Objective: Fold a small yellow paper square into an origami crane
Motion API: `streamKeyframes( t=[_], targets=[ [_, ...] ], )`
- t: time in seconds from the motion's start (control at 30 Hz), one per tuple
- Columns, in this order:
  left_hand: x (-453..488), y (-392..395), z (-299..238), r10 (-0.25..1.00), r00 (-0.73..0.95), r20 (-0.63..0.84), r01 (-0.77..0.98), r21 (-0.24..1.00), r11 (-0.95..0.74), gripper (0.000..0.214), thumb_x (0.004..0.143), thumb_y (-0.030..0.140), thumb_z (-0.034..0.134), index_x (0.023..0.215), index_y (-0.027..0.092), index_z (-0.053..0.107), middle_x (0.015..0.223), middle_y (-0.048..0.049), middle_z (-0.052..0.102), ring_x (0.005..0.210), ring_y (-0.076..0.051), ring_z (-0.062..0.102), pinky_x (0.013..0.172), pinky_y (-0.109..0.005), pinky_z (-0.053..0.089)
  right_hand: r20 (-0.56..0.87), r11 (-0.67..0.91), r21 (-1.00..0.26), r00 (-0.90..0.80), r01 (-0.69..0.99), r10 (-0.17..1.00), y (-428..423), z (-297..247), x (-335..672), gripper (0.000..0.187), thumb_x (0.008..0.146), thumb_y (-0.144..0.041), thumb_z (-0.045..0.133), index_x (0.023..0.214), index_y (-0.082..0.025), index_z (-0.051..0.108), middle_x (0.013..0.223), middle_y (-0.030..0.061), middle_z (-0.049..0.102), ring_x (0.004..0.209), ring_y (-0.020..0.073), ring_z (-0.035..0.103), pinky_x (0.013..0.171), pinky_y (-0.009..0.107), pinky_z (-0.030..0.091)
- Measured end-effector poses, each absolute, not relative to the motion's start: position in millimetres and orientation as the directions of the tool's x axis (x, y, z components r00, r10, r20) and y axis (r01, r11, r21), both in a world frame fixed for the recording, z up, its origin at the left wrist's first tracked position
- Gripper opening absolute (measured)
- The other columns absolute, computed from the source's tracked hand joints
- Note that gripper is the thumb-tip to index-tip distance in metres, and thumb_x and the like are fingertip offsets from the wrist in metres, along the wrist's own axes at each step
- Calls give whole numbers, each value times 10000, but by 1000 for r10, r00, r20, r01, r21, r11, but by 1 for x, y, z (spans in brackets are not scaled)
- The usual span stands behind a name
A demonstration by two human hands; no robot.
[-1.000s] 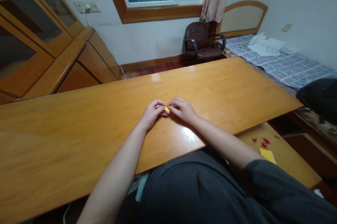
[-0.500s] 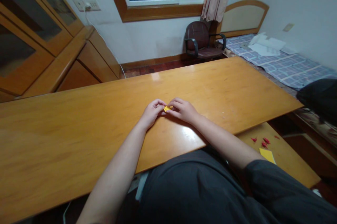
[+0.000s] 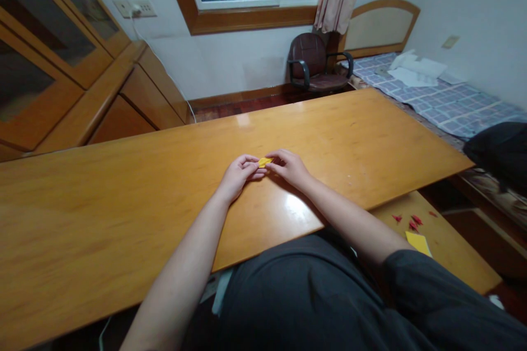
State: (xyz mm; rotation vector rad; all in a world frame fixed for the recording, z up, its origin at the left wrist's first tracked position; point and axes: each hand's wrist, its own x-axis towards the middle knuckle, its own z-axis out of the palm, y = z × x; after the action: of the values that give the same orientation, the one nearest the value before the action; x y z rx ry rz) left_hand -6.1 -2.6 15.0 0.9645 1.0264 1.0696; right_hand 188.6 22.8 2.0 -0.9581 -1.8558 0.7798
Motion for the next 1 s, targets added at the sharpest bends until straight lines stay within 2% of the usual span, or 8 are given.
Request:
streamKeyframes(
  t=[0.2, 0.43, 0.6, 0.8, 0.9, 1.0],
  targets=[
    [-5, -5, 15, 953, 230, -196, -131, 964, 230, 369, 739, 339, 801, 924, 152, 543, 819, -92, 759, 708, -180, 741, 668, -282, 597, 279, 311, -946, -261, 91, 924, 27, -2, 189, 265, 820, -337, 694, 1038, -187, 697, 902, 33, 688, 808, 141, 627, 779, 295, 498],
    [-2, -8, 18, 941, 268, -205, -66, 971, 230, 361, 746, 400, 794, 865, 159, 554, 823, -92, 762, 731, -188, 741, 694, -301, 586, 189, 150, -978, -310, -146, 932, 29, -8, 182, 462, 724, -324, 767, 1140, -207, 602, 831, -17, 637, 744, 120, 617, 731, 269, 510],
    [-1, -9, 18, 933, 302, -196, -35, 976, 216, 366, 744, 439, 790, 835, 162, 570, 850, -102, 768, 766, -194, 741, 717, -296, 570, 124, 62, -976, -303, -208, 945, 29, -4, 182, 547, 713, -323, 789, 1183, -236, 525, 771, -50, 652, 701, 118, 632, 727, 274, 532],
    [-4, -10, 21, 926, 336, -173, -2, 983, 185, 381, 788, 503, 730, 851, 143, 624, 869, -112, 753, 783, -184, 728, 732, -284, 569, 41, -72, -956, -374, -283, 927, 28, 2, 185, 490, 692, -346, 818, 1076, -218, 542, 727, -62, 668, 609, 113, 640, 650, 275, 544],
    [-7, -9, 20, 949, 282, -138, -32, 988, 153, 384, 791, 491, 727, 915, 145, 613, 779, -68, 716, 710, -169, 703, 688, -291, 579, 10, -114, -956, -417, -272, 909, 29, 3, 188, 440, 698, -335, 820, 1027, -197, 564, 723, -51, 666, 593, 105, 636, 598, 240, 520],
    [-8, -8, 18, 978, 200, -68, -46, 996, 78, 409, 765, 425, 759, 1013, 158, 574, 790, -33, 681, 695, -160, 691, 654, -289, 583, -17, -165, -946, -465, -278, 885, 30, 3, 191, 452, 703, -315, 820, 1038, -202, 539, 747, -45, 666, 613, 112, 649, 608, 249, 537]
  ],
)
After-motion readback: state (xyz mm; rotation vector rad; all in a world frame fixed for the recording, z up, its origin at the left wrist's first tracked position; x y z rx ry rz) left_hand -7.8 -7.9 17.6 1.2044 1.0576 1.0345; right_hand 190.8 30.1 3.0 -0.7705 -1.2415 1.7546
